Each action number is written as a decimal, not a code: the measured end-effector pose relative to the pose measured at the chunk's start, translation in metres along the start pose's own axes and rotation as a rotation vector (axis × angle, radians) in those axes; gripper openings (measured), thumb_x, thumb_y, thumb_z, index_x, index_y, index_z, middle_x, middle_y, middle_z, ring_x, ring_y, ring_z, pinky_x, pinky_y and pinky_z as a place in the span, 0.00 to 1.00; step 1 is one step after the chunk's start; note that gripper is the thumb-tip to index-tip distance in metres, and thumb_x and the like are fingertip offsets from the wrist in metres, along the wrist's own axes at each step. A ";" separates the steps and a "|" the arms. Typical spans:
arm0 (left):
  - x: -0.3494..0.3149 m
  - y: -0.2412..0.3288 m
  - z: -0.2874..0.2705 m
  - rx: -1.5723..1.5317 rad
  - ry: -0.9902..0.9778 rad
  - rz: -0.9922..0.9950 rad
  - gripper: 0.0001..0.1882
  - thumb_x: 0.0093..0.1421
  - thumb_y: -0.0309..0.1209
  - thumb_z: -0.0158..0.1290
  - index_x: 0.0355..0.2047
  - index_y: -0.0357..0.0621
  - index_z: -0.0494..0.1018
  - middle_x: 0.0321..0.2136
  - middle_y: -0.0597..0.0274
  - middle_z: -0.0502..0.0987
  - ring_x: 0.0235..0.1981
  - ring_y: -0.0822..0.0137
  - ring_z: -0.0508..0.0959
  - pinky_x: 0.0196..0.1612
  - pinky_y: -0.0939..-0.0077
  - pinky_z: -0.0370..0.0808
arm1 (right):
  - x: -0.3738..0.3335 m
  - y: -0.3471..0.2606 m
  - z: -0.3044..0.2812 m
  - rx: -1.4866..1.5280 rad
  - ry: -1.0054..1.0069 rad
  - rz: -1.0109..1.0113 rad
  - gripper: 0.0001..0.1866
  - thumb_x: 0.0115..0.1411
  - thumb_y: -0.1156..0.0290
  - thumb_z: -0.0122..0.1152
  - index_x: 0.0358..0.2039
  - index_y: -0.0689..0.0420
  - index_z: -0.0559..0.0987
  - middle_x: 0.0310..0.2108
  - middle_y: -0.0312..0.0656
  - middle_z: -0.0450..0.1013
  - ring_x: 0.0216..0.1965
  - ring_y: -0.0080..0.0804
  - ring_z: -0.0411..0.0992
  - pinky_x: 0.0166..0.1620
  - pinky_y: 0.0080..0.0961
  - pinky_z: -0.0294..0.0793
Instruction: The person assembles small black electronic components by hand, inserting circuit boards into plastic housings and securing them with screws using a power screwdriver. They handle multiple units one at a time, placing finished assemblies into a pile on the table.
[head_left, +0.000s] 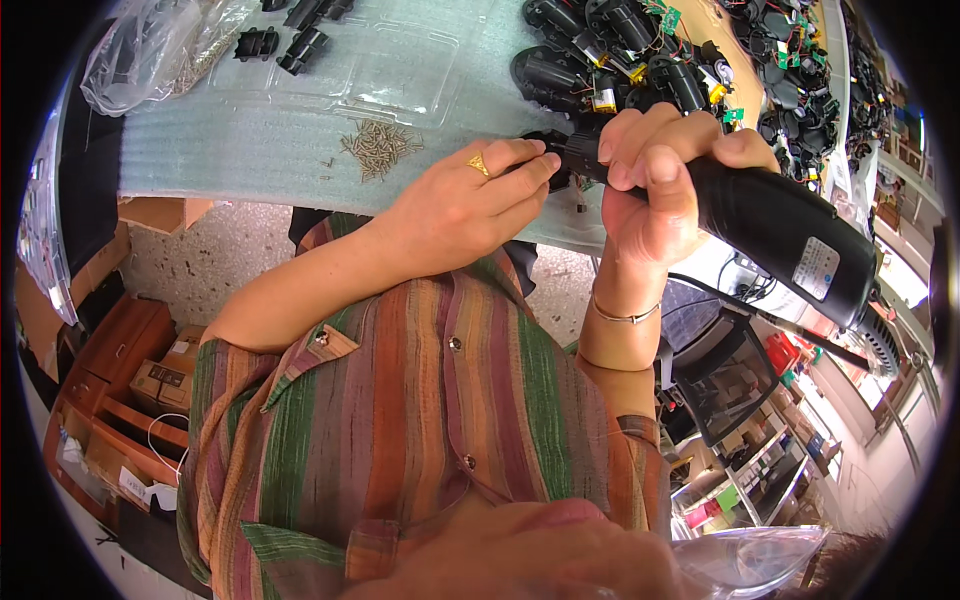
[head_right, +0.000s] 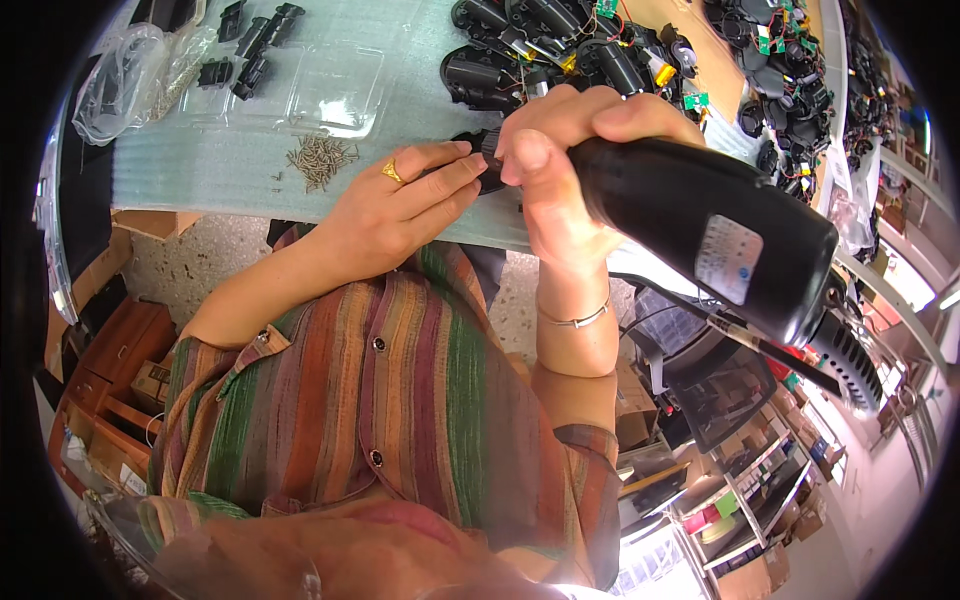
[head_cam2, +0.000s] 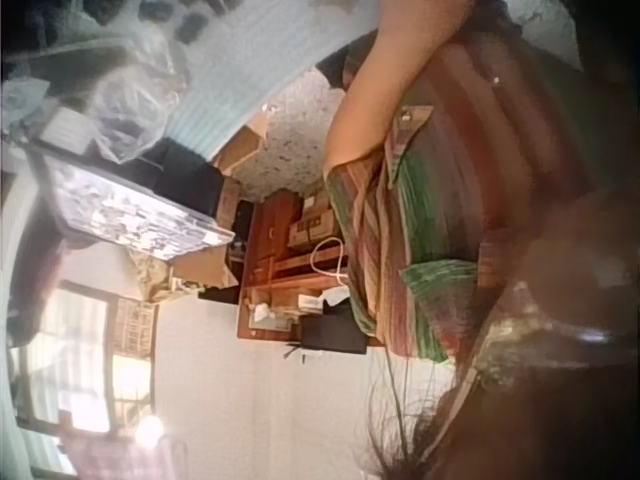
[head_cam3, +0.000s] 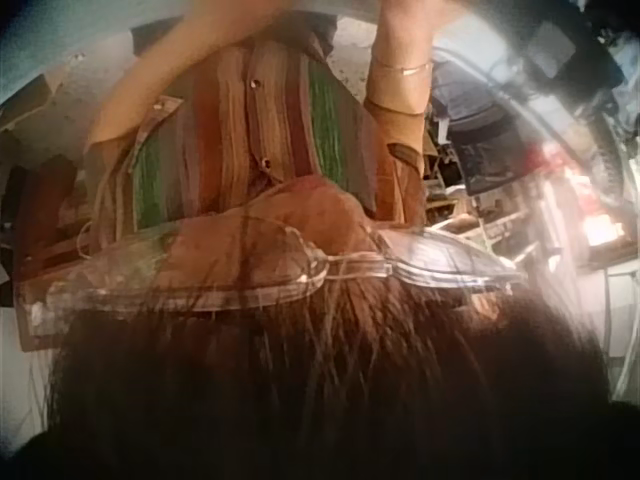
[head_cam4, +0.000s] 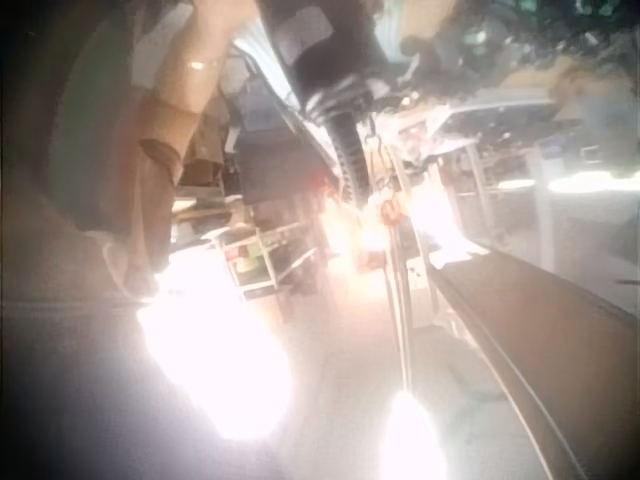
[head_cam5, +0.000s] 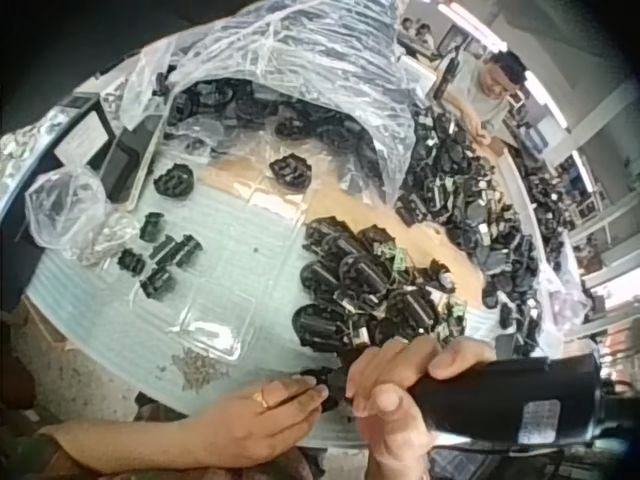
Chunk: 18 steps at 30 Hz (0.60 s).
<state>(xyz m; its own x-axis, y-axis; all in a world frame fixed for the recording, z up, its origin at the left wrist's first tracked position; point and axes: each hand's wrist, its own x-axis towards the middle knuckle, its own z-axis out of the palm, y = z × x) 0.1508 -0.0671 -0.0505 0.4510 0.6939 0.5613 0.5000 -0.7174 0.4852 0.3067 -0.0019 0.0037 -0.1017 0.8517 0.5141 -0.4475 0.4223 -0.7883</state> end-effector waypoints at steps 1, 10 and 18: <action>-0.001 0.000 0.000 -0.001 0.003 -0.006 0.13 0.50 0.25 0.54 0.37 0.32 0.77 0.47 0.57 0.76 0.50 0.57 0.75 0.45 0.68 0.78 | 0.001 0.003 -0.001 -0.020 -0.030 -0.001 0.21 0.55 0.83 0.63 0.45 0.56 0.63 0.19 0.40 0.69 0.18 0.28 0.67 0.24 0.27 0.72; -0.002 0.000 0.006 0.018 0.052 0.004 0.12 0.51 0.25 0.54 0.36 0.34 0.77 0.46 0.58 0.77 0.47 0.59 0.76 0.44 0.70 0.78 | 0.000 0.004 -0.002 -0.020 -0.066 0.007 0.22 0.55 0.83 0.64 0.46 0.57 0.65 0.17 0.40 0.70 0.17 0.27 0.67 0.25 0.24 0.72; 0.000 -0.005 0.010 -0.112 0.145 -0.076 0.06 0.50 0.29 0.59 0.28 0.43 0.76 0.41 0.63 0.78 0.42 0.61 0.76 0.42 0.70 0.76 | -0.007 -0.027 -0.003 0.019 0.015 -0.054 0.29 0.59 0.75 0.59 0.59 0.47 0.59 0.18 0.36 0.65 0.19 0.28 0.62 0.25 0.31 0.66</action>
<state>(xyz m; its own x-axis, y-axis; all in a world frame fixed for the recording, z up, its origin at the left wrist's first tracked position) 0.1553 -0.0626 -0.0597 0.2997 0.7361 0.6069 0.4393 -0.6712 0.5971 0.3219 -0.0178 0.0203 -0.0637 0.8325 0.5503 -0.4683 0.4620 -0.7532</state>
